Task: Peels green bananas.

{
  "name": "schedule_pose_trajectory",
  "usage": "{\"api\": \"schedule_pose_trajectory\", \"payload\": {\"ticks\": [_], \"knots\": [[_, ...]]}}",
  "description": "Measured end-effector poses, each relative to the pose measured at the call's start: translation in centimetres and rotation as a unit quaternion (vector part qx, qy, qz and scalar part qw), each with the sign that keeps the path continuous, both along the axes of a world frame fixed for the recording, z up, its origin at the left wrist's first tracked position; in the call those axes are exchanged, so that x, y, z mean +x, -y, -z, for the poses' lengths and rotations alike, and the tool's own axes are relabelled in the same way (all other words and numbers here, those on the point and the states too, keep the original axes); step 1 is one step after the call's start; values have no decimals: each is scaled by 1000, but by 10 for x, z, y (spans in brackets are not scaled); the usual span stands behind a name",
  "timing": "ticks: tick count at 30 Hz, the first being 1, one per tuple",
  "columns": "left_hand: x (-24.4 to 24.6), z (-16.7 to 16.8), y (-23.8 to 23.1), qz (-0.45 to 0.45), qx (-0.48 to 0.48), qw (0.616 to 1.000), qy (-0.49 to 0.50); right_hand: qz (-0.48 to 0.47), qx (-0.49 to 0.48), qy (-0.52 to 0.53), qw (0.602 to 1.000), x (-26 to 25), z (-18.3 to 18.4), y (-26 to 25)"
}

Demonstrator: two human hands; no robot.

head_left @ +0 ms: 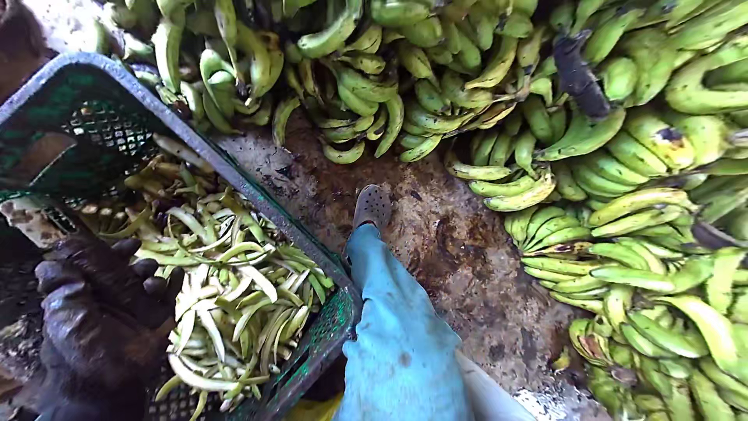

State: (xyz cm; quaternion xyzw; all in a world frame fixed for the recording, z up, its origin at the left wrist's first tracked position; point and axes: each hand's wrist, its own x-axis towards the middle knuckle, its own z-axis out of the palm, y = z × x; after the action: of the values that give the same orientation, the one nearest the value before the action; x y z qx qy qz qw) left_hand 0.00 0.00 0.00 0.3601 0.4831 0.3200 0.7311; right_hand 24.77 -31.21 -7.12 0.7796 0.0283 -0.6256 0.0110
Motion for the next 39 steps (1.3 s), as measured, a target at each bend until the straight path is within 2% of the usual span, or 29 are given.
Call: {"api": "schedule_pose_trajectory", "payload": {"ticks": [2, 4, 5, 8, 10, 12, 13, 15, 16, 17, 19, 20, 23, 26, 29, 33, 36, 39], "knots": [[1, 1, 1, -4, -2, 1000, 3, 19, 138, 132, 981, 41, 48, 9], [-1, 6, 1, 4, -1, 1000, 23, 89, 223, 274, 931, 81, 80, 30], [-2, 8, 1, 7, -1, 999, 34, 134, 256, 322, 902, 100, 80, 32], [-2, 6, 2, 12, -1, 999, 38, 255, 370, 361, 817, 139, 34, 1], [-2, 3, 1, 7, 0, 999, 40, 266, 467, 329, 776, 144, -2, -32], [-1, -4, 1, -7, -3, 999, 34, 218, 544, 266, 765, 131, -44, -69], [-2, -6, 1, -9, -4, 999, 32, 175, 576, 213, 769, 122, -67, -86], [-9, -6, -2, -2, 8, 999, 44, 65, 627, 36, 775, 110, -108, -119], [-13, -4, -4, -1, 16, 999, 51, 17, 628, -48, 776, 110, -123, -137], [-16, -4, -5, -6, 21, 998, 54, -23, 623, -84, 777, 113, -132, -154], [-25, -2, -7, -10, 32, 997, 65, -84, 592, -23, 802, 132, -135, -190], [-30, 0, -7, -17, 37, 997, 71, -122, 559, 44, 819, 145, -125, -208], [-34, -3, -9, -30, 1, 994, 104, -275, 398, 231, 844, 175, -54, -250], [-34, -6, -13, -21, -36, 988, 146, -371, 253, 294, 844, 170, 38, -269], [-35, -6, -14, -6, -26, 987, 157, -355, 162, 333, 858, 148, 99, -281], [-35, -6, -14, 3, -42, 989, 143, -299, 140, 385, 862, 134, 146, -291], [-27, -10, -11, -1, -44, 992, 119, -323, 142, 382, 854, 141, 143, -294], [-19, -15, -5, -27, -52, 990, 124, -332, 161, 286, 884, 158, 117, -297]]}}
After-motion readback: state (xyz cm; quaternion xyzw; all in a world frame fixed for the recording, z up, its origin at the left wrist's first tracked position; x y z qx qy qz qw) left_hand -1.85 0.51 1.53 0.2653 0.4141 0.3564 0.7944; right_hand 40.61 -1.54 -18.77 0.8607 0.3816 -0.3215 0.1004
